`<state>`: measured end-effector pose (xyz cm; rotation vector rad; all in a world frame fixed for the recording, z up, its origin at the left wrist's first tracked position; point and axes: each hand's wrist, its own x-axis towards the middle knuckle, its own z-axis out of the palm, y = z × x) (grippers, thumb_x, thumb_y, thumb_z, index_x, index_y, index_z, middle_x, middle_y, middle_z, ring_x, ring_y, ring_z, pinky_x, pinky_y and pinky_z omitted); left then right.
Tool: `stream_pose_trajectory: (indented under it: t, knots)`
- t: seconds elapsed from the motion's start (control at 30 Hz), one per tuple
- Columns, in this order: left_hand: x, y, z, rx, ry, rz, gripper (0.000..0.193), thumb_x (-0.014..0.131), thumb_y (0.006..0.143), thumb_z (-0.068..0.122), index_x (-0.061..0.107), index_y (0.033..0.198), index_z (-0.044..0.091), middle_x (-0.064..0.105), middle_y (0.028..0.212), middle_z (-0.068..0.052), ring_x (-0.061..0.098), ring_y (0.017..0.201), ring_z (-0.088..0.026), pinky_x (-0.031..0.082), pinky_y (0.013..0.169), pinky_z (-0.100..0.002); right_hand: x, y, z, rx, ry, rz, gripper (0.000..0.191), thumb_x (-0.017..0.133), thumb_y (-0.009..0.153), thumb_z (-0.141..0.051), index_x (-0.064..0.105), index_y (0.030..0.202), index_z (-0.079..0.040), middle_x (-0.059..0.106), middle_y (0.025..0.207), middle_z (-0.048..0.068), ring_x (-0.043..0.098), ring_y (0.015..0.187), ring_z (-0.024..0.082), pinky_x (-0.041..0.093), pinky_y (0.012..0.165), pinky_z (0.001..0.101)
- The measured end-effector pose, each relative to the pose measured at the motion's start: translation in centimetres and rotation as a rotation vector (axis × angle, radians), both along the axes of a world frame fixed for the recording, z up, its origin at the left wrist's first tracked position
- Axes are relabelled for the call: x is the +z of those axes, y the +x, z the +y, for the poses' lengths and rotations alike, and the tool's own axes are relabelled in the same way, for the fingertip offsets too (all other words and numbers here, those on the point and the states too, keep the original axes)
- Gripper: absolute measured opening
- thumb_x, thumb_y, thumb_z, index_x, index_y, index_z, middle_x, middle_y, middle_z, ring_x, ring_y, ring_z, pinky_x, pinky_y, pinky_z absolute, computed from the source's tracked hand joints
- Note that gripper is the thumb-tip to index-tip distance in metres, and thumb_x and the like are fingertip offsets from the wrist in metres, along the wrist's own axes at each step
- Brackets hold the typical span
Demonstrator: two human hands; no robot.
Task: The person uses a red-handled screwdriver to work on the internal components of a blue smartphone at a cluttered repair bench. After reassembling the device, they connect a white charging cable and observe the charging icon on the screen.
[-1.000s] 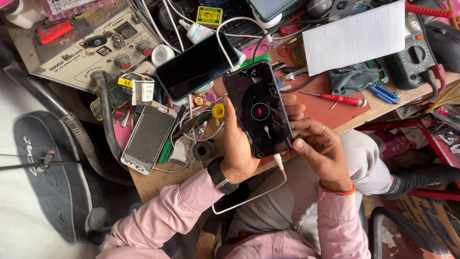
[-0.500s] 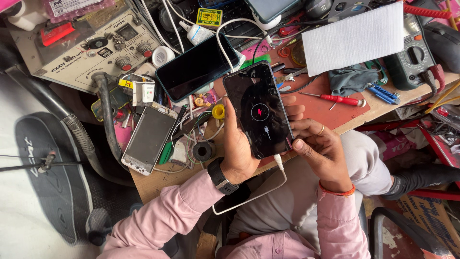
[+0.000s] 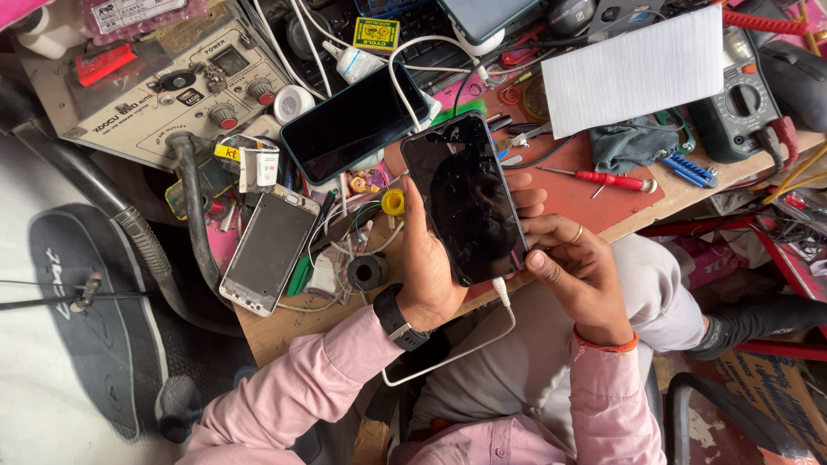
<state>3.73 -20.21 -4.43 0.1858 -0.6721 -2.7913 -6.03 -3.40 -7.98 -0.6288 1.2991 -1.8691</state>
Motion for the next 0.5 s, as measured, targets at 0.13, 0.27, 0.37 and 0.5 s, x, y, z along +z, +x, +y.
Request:
stream_pose_trajectory:
  t: [0.13,0.27,0.37,0.5]
  knots:
    - [0.08,0.04,0.02,0.008,-0.026,-0.007,0.107,0.017,0.102,0.081,0.051,0.148,-0.009,0.065,0.134,-0.023,0.064,0.127,-0.032,0.051,0.114,-0.047,0.04,-0.01,0.01,0.007,-0.008,-0.010,0.035,0.065,0.101,-0.008,0.060,0.131,0.008,0.073,0.115,0.014,0.071,0.100,0.019,0.063,0.085,0.0374]
    - [0.11,0.05,0.04,0.009,-0.026,-0.014,0.106,0.017,0.102,0.081,0.051,0.148,-0.008,0.066,0.134,-0.023,0.064,0.127,-0.032,0.051,0.113,-0.047,-0.03,-0.05,0.01,0.008,-0.009,-0.003,0.035,0.065,0.101,-0.008,0.060,0.132,0.008,0.073,0.115,0.014,0.071,0.100,0.019,0.063,0.085,0.0373]
    - [0.12,0.02,0.01,0.006,-0.019,-0.007,0.106,0.017,0.102,0.081,0.052,0.148,-0.008,0.066,0.134,-0.023,0.064,0.127,-0.032,0.051,0.113,-0.047,-0.11,-0.05,0.02,0.008,-0.015,-0.002,0.035,0.065,0.102,-0.007,0.059,0.132,0.008,0.072,0.115,0.014,0.070,0.101,0.018,0.062,0.086,0.0372]
    - [0.21,0.09,0.03,0.005,-0.023,-0.023,0.106,0.016,0.101,0.081,0.052,0.147,-0.008,0.066,0.134,-0.022,0.064,0.127,-0.031,0.051,0.113,-0.046,-0.21,-0.04,0.05,0.003,-0.009,-0.012,0.035,0.065,0.101,-0.007,0.059,0.132,0.008,0.073,0.115,0.014,0.071,0.101,0.018,0.063,0.085,0.0377]
